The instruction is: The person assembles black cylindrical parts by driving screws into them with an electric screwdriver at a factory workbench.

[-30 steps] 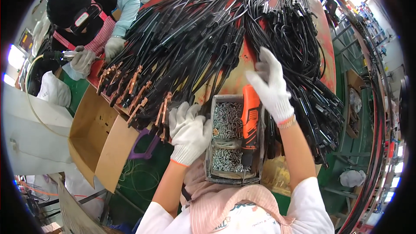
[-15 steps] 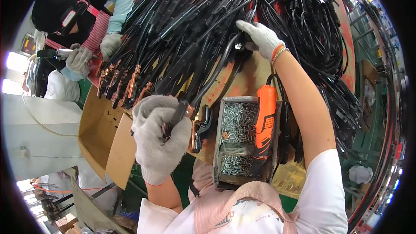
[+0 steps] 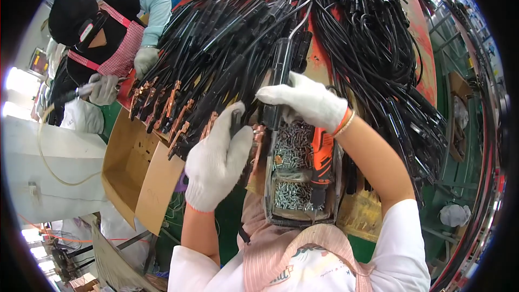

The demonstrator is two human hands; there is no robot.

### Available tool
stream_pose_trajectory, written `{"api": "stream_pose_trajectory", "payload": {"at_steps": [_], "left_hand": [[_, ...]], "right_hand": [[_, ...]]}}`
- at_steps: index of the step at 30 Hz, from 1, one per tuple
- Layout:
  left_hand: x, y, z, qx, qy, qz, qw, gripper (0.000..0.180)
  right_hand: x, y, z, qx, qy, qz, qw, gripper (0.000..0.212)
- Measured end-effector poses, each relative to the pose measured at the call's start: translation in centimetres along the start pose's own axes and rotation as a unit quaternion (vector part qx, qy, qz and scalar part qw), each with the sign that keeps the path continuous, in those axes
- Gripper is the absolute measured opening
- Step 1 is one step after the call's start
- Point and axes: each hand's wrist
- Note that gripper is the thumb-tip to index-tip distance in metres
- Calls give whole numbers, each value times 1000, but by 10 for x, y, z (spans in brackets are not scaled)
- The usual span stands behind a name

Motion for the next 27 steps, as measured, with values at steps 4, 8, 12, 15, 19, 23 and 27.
{"api": "stream_pose_trajectory", "payload": {"at_steps": [4,8,12,15,19,23,27], "left_hand": [[5,17,-6,-129,-125,-228,957,48],[20,49,-17,-150,-154,-291,932,42],[11,77,-16,61,-21,-116,991,40],[26,85,-16,90,-117,-318,937,42],[31,92,-23,87,-102,-337,932,44],[30,95,-21,84,-85,-347,930,43],[40,92,-22,115,-18,-270,956,38]], "right_hand": [[37,1,10,12,-7,388,921,35],[42,-14,24,21,-42,607,793,17],[32,10,1,62,-36,533,843,18],[31,25,-20,112,-61,509,851,21],[48,11,-22,86,-52,546,832,24],[48,9,-18,105,-41,527,842,25],[47,11,-22,93,-47,533,840,24]]}}
Point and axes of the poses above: each hand's wrist, its own z-axis towards the middle knuckle, its own y-axis out of the palm, x = y × z, and after that the axes turned 6 degrees about x, right-handed
